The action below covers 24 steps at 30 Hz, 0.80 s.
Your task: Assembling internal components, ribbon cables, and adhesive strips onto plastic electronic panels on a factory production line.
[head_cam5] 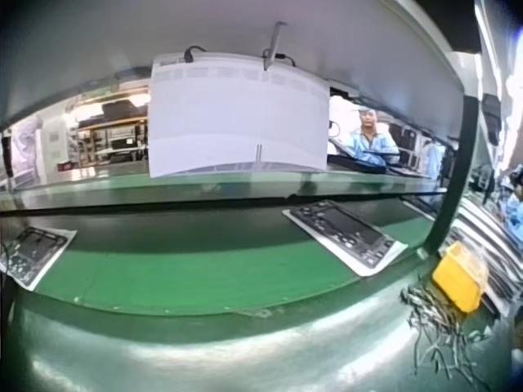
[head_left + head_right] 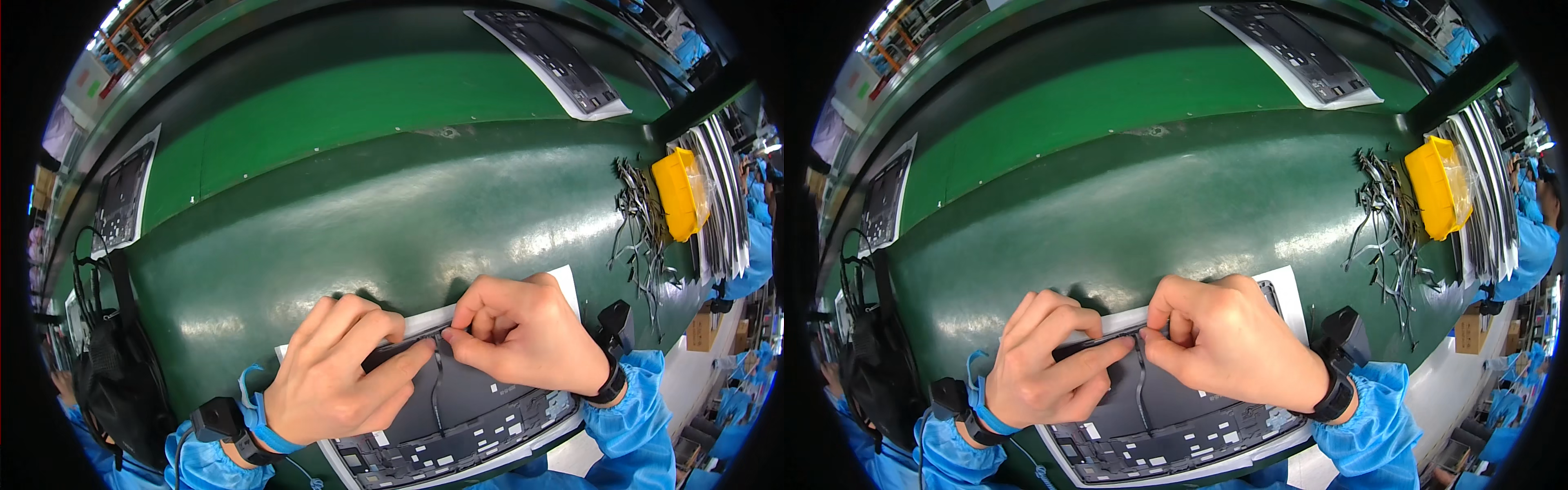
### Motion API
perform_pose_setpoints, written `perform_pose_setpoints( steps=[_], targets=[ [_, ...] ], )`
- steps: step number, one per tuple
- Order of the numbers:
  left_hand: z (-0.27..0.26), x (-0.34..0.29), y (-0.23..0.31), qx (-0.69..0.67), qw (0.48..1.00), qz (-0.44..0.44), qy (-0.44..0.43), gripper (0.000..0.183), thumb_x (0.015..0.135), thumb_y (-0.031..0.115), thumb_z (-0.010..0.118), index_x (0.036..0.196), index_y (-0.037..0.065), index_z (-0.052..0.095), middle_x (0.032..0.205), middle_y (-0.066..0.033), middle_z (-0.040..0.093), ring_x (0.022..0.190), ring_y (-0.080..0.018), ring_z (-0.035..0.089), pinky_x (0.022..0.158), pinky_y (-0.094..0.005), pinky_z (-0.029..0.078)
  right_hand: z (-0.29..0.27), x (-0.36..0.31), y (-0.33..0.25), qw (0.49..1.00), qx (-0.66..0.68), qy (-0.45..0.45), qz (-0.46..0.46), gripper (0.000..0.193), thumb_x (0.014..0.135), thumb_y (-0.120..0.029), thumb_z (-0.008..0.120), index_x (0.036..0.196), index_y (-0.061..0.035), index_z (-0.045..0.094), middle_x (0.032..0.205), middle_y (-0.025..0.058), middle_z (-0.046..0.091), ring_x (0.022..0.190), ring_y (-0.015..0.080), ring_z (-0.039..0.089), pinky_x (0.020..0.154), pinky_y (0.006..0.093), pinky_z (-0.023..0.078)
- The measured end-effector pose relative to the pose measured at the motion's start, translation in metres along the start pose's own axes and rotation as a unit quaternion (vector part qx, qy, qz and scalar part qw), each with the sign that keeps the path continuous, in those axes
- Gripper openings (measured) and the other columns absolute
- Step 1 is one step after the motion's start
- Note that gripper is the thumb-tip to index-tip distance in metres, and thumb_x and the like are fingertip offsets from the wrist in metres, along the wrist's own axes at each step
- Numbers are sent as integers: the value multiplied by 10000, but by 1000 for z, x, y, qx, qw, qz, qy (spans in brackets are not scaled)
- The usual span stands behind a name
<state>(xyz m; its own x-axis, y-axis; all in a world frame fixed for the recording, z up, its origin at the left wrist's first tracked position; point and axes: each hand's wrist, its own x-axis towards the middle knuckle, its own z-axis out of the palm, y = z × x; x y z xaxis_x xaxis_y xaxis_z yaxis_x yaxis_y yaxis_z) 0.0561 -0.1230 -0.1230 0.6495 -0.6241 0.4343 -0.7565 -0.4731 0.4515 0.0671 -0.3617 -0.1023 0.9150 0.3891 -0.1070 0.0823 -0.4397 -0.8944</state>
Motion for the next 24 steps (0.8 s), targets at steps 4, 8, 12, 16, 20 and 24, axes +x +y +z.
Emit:
perform_pose_setpoints(
  steps=[4, 8, 12, 16, 20, 24],
  targets=[
    [5, 1, 0, 21, 1000, -10, 18, 407, 548, 32, 721, 942, 78, 817, 914, -48, 637, 775, -247, 582, 649, -364, 422, -1, 3, 1, 1000, 20, 1, 13, 121, 799, 2, 763, 814, -14, 644, 507, 62, 601, 420, 188, 608, 457, 307, 464],
    [0, 10, 4, -3, 1000, -10, 7, 386, 566, -4, 734, 939, 69, 803, 882, -56, 642, 769, -251, 594, 655, -367, 441, -1, -1, 2, 999, -30, 28, -29, 127, 799, 1, 762, 831, -17, 641, 522, 65, 606, 441, 208, 620, 462, 315, 463],
    [-5, 5, 11, -12, 998, -48, 44, 316, 638, -26, 764, 942, 58, 787, 852, -70, 649, 751, -264, 607, 664, -374, 471, 8, -3, -3, 995, -37, 38, -86, 133, 811, -10, 760, 834, -21, 630, 544, 67, 615, 459, 224, 624, 459, 325, 458],
    [14, 13, 5, -7, 996, -85, 18, 233, 697, -26, 809, 916, 34, 758, 844, -81, 665, 722, -264, 609, 635, -375, 493, 7, 3, 14, 997, 47, 37, -41, 134, 821, -26, 756, 824, -22, 622, 552, 81, 627, 469, 215, 636, 462, 321, 461],
    [6, 17, 15, -16, 992, -125, 4, 189, 684, -22, 835, 839, 28, 738, 832, -59, 659, 699, -239, 603, 604, -358, 485, 7, -1, 14, 984, 161, 76, -13, 149, 865, -19, 755, 832, -15, 610, 598, 39, 640, 525, 90, 603, 473, 251, 435],
    [6, 31, 16, -8, 991, -133, -25, 191, 675, -18, 851, 819, 38, 740, 817, -44, 657, 680, -237, 609, 593, -354, 487, 3, 3, 20, 970, 198, 128, -52, 125, 814, -37, 713, 785, 3, 598, 572, 95, 649, 489, 156, 630, 476, 307, 461]
  ],
)
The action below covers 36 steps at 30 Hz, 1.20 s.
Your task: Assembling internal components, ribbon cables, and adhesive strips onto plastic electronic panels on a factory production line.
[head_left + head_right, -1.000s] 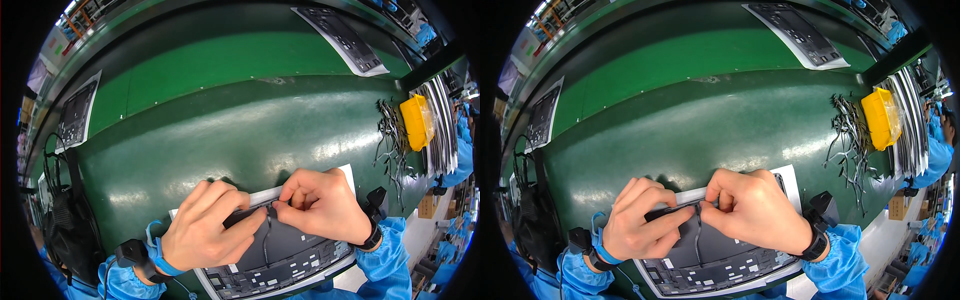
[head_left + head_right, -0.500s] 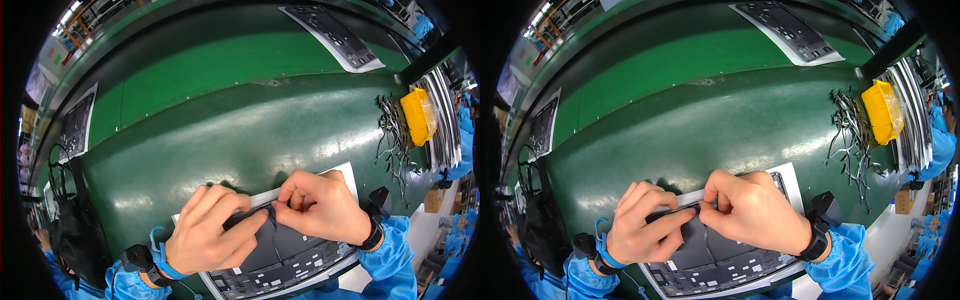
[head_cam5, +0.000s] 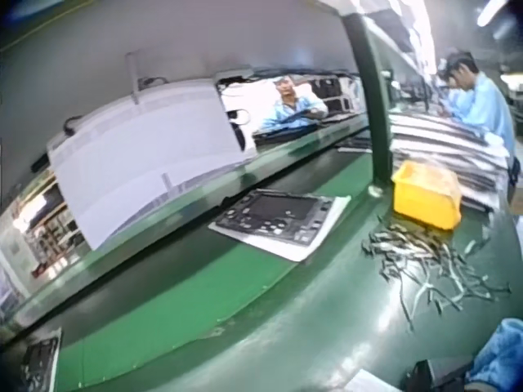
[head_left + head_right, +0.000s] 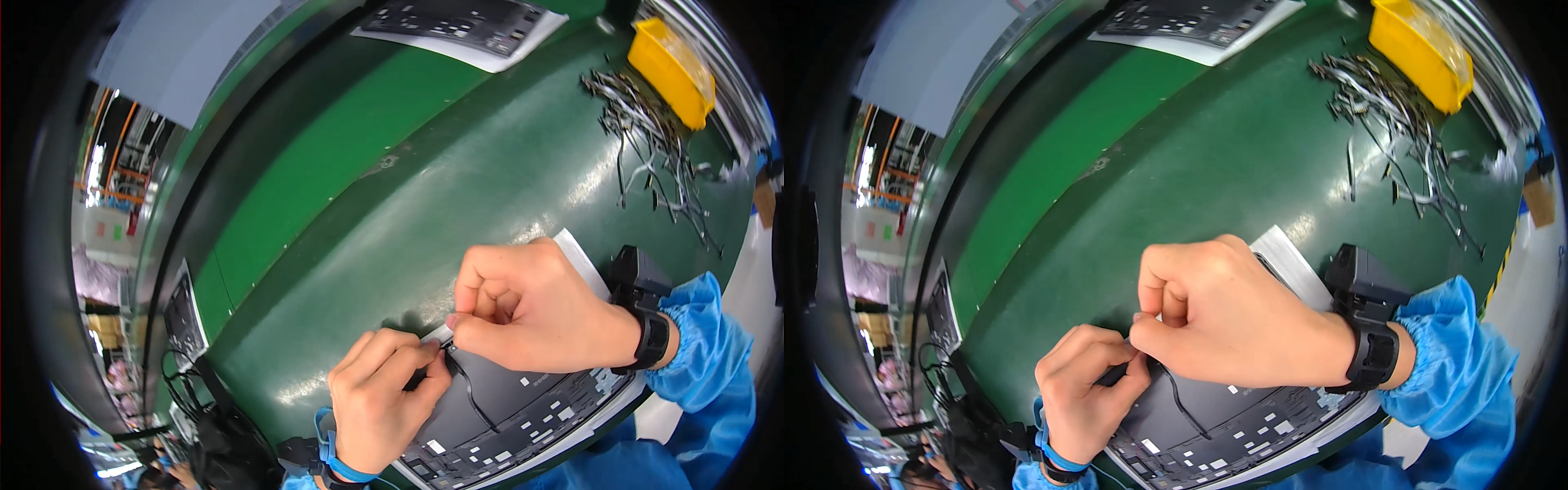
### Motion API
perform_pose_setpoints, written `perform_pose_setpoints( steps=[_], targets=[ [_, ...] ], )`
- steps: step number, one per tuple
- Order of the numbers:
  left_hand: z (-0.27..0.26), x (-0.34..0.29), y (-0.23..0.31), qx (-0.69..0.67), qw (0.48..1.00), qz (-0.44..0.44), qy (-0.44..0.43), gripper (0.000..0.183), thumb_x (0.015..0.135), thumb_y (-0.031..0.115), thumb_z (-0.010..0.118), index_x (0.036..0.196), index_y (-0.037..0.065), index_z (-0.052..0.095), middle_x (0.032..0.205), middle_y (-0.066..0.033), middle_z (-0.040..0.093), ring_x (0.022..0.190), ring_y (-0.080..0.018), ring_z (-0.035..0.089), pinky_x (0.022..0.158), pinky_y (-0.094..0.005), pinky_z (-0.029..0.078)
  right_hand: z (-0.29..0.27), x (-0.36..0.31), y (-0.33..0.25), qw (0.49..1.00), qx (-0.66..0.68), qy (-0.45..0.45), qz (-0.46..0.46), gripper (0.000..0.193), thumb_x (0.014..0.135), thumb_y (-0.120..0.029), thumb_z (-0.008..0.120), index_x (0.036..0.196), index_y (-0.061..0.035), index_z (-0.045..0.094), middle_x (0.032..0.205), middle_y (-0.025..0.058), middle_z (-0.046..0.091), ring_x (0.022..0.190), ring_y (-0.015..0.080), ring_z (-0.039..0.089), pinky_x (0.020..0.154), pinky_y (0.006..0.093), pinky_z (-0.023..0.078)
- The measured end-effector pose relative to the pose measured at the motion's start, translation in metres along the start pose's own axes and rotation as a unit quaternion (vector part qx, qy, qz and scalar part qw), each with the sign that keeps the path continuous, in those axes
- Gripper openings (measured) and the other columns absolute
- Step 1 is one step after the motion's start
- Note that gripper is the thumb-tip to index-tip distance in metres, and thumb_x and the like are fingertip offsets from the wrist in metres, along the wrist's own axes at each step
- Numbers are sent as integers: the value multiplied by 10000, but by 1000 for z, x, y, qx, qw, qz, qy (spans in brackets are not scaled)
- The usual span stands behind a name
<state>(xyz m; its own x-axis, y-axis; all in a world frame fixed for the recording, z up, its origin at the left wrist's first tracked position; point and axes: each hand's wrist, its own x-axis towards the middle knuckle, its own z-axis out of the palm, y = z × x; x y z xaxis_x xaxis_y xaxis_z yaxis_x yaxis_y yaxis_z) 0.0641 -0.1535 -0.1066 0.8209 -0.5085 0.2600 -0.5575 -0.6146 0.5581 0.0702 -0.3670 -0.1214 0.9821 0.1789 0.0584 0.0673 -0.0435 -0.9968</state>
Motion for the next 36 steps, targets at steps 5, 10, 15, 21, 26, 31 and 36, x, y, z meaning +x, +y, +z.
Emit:
perform_pose_setpoints(
  steps=[5, 10, 15, 21, 26, 31, 36],
  targets=[
    [-13, 10, 18, 50, 998, -12, -39, 180, 677, -18, 846, 799, 28, 722, 818, -61, 677, 681, -258, 633, 592, -369, 498, -1, 4, -6, 995, 92, 23, 26, 129, 804, -38, 697, 768, 15, 585, 568, 112, 645, 476, 157, 615, 471, 308, 448],
    [-11, 21, 21, 62, 990, -70, -108, 169, 678, -13, 832, 784, 19, 705, 802, -87, 690, 688, -288, 653, 605, -387, 513, -4, 2, -1, 990, 129, 54, 25, 135, 804, -42, 696, 760, 17, 582, 565, 119, 643, 468, 157, 603, 470, 311, 442],
    [-2, 10, 15, 80, 995, -20, -54, 165, 684, -21, 834, 787, 11, 709, 797, -82, 698, 678, -271, 658, 597, -371, 519, -3, 1, 3, 992, 119, 49, 4, 139, 814, -38, 693, 758, 22, 581, 570, 134, 647, 480, 173, 619, 476, 327, 452],
    [-1, 10, 16, 95, 995, 28, -33, 186, 679, -34, 842, 815, 18, 726, 804, -75, 706, 679, -254, 667, 587, -366, 528, -8, 1, 1, 995, 76, 62, -34, 141, 809, -35, 684, 739, 24, 577, 593, 153, 664, 516, 237, 658, 506, 350, 483],
    [4, 15, 19, 107, 993, 11, -40, 183, 686, -67, 817, 842, -27, 730, 806, -100, 725, 711, -254, 704, 646, -341, 543, -11, 2, 2, 995, 77, 58, -21, 146, 806, -36, 686, 734, 26, 574, 595, 161, 663, 518, 251, 663, 522, 360, 497],
    [7, 10, 13, 114, 991, 68, -17, 224, 671, -65, 837, 871, -14, 750, 823, -85, 707, 703, -253, 673, 611, -350, 533, -14, 1, -1, 995, 83, 48, -22, 148, 805, -37, 685, 735, 28, 573, 591, 163, 660, 522, 261, 669, 525, 370, 503],
    [9, 10, 12, 120, 987, 105, -5, 262, 646, -90, 851, 884, -19, 765, 836, -82, 689, 687, -250, 641, 577, -349, 519, -12, 2, 3, 995, 43, 63, -65, 136, 799, -36, 676, 736, 25, 573, 580, 175, 641, 518, 288, 662, 522, 386, 500]
  ],
)
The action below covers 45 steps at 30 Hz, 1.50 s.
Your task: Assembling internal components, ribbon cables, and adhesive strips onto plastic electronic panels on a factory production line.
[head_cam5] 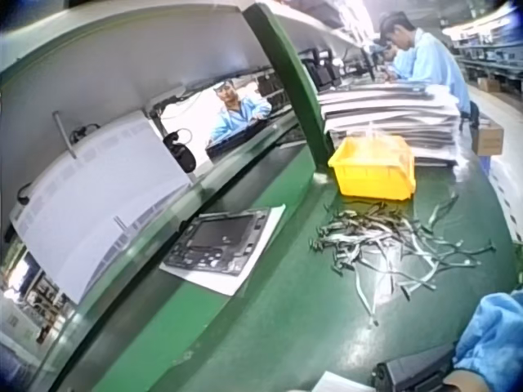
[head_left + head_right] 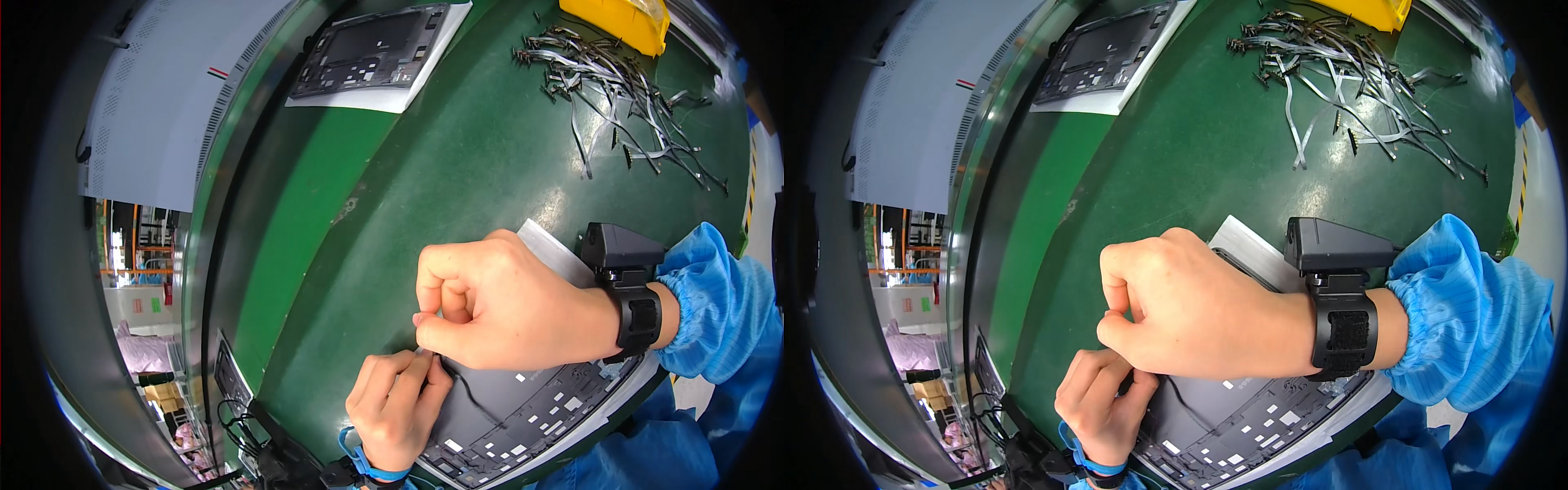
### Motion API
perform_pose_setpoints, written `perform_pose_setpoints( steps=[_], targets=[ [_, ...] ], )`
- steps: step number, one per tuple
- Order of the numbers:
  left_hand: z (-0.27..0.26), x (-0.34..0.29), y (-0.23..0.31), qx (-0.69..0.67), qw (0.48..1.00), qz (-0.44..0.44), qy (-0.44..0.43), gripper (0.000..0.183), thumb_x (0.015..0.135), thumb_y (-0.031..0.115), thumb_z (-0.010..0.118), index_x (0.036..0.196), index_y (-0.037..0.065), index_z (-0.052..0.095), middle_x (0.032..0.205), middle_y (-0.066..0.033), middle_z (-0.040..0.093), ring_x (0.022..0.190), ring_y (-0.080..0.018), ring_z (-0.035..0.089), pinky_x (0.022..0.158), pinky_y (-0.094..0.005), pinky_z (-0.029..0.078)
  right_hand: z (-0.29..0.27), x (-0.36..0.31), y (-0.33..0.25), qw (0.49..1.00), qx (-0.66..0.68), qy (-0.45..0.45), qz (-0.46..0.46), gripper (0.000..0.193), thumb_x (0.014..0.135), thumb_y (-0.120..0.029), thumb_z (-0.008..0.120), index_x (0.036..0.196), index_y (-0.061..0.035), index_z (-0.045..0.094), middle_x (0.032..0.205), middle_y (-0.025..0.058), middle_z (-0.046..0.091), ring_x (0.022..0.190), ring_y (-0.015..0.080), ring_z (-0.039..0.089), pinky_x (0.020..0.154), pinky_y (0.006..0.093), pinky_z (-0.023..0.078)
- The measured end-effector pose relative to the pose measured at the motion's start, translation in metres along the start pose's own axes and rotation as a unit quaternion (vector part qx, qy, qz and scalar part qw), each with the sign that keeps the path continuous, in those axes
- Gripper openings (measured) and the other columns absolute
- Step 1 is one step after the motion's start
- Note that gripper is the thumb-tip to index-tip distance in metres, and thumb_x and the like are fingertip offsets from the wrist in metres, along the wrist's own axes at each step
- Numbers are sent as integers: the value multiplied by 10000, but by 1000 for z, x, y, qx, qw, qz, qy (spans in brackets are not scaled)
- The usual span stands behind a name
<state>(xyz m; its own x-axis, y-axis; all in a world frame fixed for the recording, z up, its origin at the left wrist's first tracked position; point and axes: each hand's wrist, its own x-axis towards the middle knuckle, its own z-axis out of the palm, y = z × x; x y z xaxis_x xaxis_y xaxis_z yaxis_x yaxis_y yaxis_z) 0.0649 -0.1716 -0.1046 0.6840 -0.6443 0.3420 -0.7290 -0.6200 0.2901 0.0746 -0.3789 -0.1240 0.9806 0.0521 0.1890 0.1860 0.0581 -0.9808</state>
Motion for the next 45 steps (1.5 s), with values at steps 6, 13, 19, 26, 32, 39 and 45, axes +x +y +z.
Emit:
perform_pose_setpoints(
  steps=[6, 13, 19, 26, 32, 39, 45],
  targets=[
    [-1, 3, -3, -29, 999, -19, -16, 247, 647, -99, 849, 862, -20, 754, 842, -85, 688, 694, -252, 645, 580, -351, 518, -2, 0, 1, 1000, 16, -9, 18, 132, 798, -33, 673, 733, 25, 573, 567, 184, 627, 496, 290, 649, 493, 383, 488],
    [-3, 14, -2, -78, 993, -55, -62, 208, 691, -84, 841, 837, -21, 708, 862, -93, 705, 730, -265, 673, 605, -362, 534, -5, -1, 6, 1000, 20, -2, 2, 137, 805, -39, 680, 744, 26, 577, 558, 182, 627, 487, 292, 646, 490, 379, 487],
    [0, 9, 0, -74, 995, -55, -40, 169, 704, -69, 827, 831, -28, 722, 855, -95, 716, 723, -233, 675, 650, -328, 540, -12, -3, 1, 999, -46, -14, -14, 138, 807, -42, 680, 751, 30, 576, 599, 178, 652, 519, 319, 654, 516, 410, 498],
    [-6, -6, -10, -102, 992, -71, -18, 211, 713, -53, 843, 910, 5, 796, 866, -79, 729, 726, -227, 671, 632, -331, 539, -17, -2, 19, 935, -252, -90, -231, 127, 770, -57, 734, 739, -17, 618, 791, 118, 583, 755, 306, 614, 663, 412, 528],
    [8, -15, -15, -117, 988, -98, 18, 197, 661, -44, 858, 824, 14, 762, 841, -62, 714, 701, -215, 652, 605, -315, 523, -12, -1, 20, 916, -294, -178, -207, 145, 742, -104, 788, 732, -62, 650, 870, 65, 561, 815, 259, 566, 708, 385, 509],
    [-3, -16, -7, -124, 980, -156, 27, 193, 637, -47, 836, 776, 22, 720, 810, -59, 679, 685, -226, 631, 588, -332, 503, 4, 2, 10, 908, -312, -180, -213, 166, 690, -93, 813, 710, -71, 649, 831, 39, 543, 752, 241, 549, 641, 370, 435],
    [4, -12, -2, -128, 976, -175, 32, 194, 624, -51, 819, 766, 18, 707, 805, -71, 676, 690, -234, 637, 591, -329, 506, 2, 0, 8, 888, -356, -178, -229, 222, 638, -100, 816, 686, -70, 602, 815, 40, 518, 724, 233, 542, 584, 368, 396]
  ],
)
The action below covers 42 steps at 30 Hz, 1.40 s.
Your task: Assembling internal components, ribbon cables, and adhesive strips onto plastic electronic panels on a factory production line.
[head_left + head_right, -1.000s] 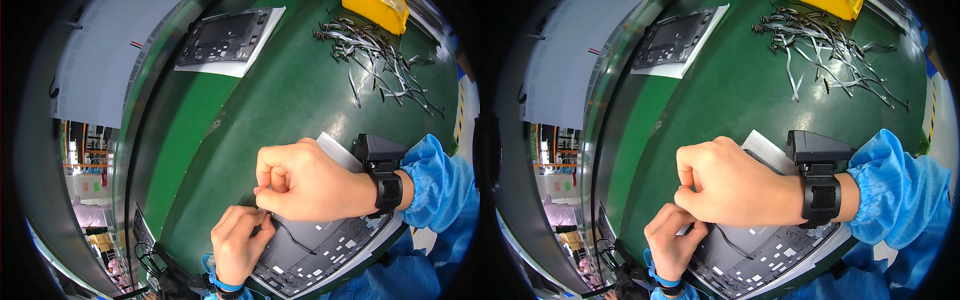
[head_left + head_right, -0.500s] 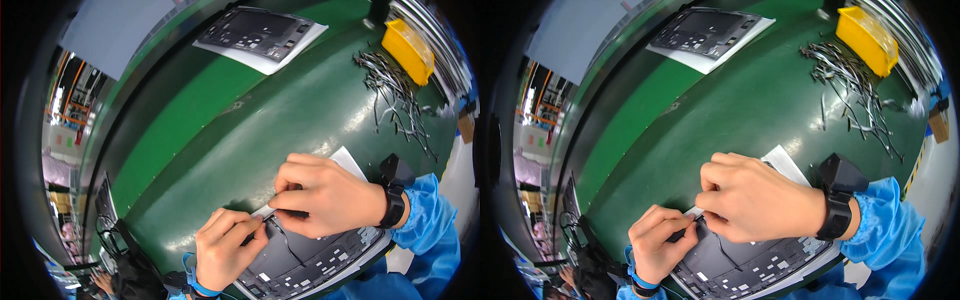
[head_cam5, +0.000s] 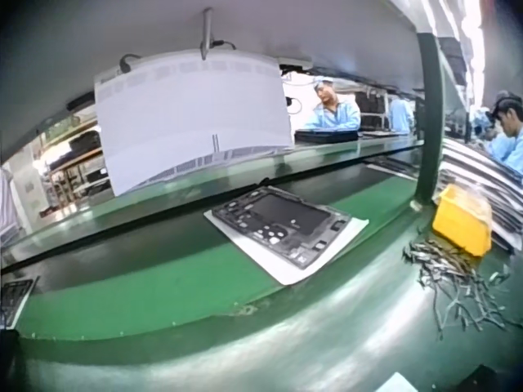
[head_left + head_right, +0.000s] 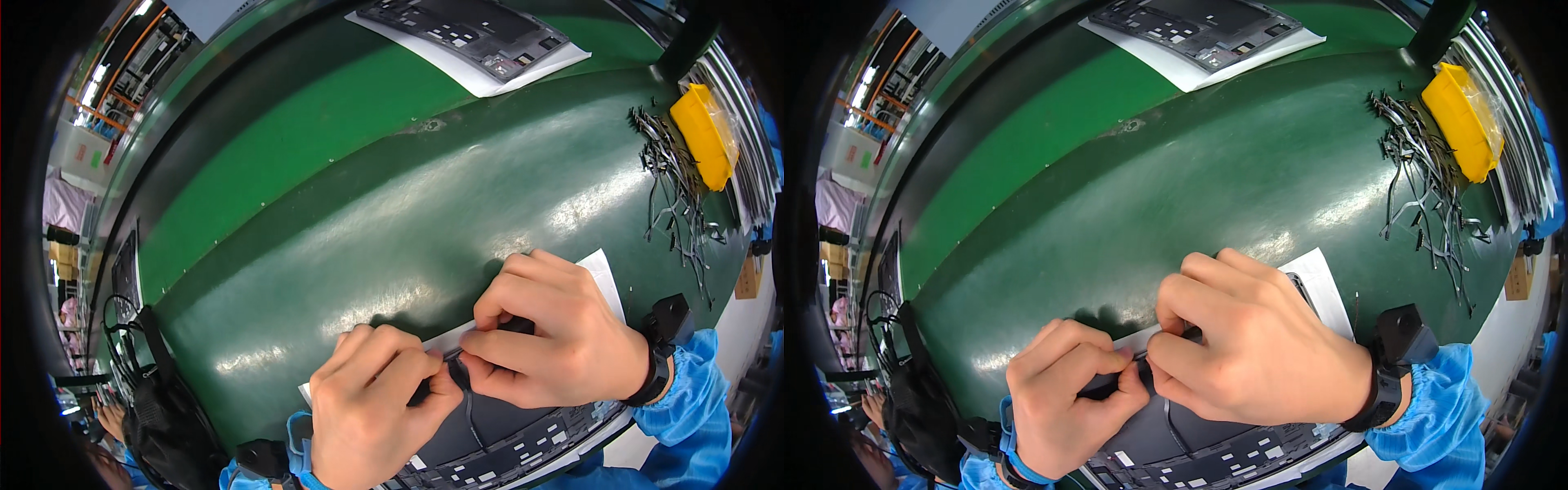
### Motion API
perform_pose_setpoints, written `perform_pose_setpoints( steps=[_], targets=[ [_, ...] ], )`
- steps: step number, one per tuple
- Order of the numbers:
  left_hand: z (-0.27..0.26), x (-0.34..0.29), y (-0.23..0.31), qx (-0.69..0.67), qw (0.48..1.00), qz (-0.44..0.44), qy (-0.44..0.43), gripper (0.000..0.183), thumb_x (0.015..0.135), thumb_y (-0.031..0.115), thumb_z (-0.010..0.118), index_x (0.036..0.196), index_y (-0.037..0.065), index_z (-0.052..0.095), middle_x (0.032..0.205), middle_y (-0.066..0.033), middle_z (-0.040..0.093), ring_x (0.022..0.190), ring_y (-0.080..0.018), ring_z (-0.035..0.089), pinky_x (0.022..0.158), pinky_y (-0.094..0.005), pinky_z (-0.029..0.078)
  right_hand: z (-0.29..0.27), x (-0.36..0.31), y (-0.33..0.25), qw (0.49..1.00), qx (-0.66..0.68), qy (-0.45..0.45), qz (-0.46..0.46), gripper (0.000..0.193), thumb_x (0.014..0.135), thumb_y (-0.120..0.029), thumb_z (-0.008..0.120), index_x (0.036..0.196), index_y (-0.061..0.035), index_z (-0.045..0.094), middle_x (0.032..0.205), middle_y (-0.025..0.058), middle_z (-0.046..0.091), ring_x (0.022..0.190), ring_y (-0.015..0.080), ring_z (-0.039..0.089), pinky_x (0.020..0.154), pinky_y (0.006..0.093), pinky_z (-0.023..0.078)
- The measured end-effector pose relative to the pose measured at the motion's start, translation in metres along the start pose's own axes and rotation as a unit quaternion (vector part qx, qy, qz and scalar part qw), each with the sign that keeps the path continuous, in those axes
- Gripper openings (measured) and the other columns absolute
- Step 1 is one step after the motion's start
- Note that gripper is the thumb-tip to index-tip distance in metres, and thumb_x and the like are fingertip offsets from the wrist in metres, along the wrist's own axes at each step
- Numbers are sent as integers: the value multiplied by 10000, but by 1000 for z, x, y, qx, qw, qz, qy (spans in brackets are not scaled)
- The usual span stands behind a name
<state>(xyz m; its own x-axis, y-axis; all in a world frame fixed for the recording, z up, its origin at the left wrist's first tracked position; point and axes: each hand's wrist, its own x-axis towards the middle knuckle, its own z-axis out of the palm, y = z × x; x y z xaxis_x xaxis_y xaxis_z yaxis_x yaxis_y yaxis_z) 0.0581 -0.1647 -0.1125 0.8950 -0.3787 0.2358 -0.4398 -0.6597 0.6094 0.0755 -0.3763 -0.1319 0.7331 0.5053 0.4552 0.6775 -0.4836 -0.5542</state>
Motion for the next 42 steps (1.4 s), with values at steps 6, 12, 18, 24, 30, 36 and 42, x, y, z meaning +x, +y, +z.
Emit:
perform_pose_setpoints(
  steps=[6, 12, 18, 24, 30, 36, 42],
  targets=[
    [2, 0, 1, -16, 1000, -13, -4, 184, 629, -35, 821, 766, 16, 708, 802, -78, 678, 694, -239, 641, 596, -330, 512, -1, -3, -1, 1000, -11, -7, 1, 235, 621, -121, 819, 678, -71, 597, 811, 41, 515, 732, 232, 547, 576, 368, 392],
    [3, -3, 1, 14, 1000, 14, 8, 208, 605, -43, 815, 768, 20, 701, 797, -64, 675, 670, -233, 617, 580, -332, 489, 1, 1, 4, 999, -16, 0, -28, 225, 629, -106, 801, 656, -67, 581, 786, 36, 512, 708, 225, 550, 557, 364, 414],
    [8, -4, -2, 45, 995, 73, 48, 244, 572, -77, 796, 755, 31, 675, 775, -50, 654, 642, -230, 587, 570, -331, 461, -1, 4, 6, 998, -22, 5, -64, 212, 646, -71, 775, 630, -51, 564, 782, 34, 531, 667, 220, 549, 529, 362, 431],
    [9, -6, -6, 16, 994, 81, 66, 241, 574, -88, 791, 747, 24, 664, 764, -55, 649, 638, -229, 581, 572, -334, 450, 1, 4, 3, 994, -50, 8, -97, 202, 660, -58, 753, 619, -28, 557, 770, 47, 531, 663, 217, 549, 509, 364, 416],
    [16, -6, -19, -24, 992, 101, 67, 241, 573, -91, 793, 745, 20, 665, 759, -59, 645, 633, -234, 579, 581, -340, 446, 3, 2, 8, 993, -56, 13, -104, 218, 672, -57, 741, 613, -22, 534, 754, 47, 522, 648, 224, 533, 497, 373, 408],
    [13, -7, -18, -17, 991, 110, 70, 246, 577, -72, 804, 765, 25, 678, 774, -69, 640, 636, -242, 573, 574, -342, 434, -4, 9, 13, 994, 108, -5, -29, 151, 679, -35, 807, 663, -22, 657, 779, 43, 615, 653, 220, 605, 506, 348, 455],
    [13, -6, -17, -8, 991, 119, 57, 274, 583, -49, 828, 823, 28, 720, 793, -67, 637, 645, -241, 571, 582, -349, 428, -3, 7, 15, 990, 143, 15, 12, 95, 671, -15, 813, 723, -26, 734, 767, 43, 656, 657, 226, 632, 525, 341, 478]
  ],
)
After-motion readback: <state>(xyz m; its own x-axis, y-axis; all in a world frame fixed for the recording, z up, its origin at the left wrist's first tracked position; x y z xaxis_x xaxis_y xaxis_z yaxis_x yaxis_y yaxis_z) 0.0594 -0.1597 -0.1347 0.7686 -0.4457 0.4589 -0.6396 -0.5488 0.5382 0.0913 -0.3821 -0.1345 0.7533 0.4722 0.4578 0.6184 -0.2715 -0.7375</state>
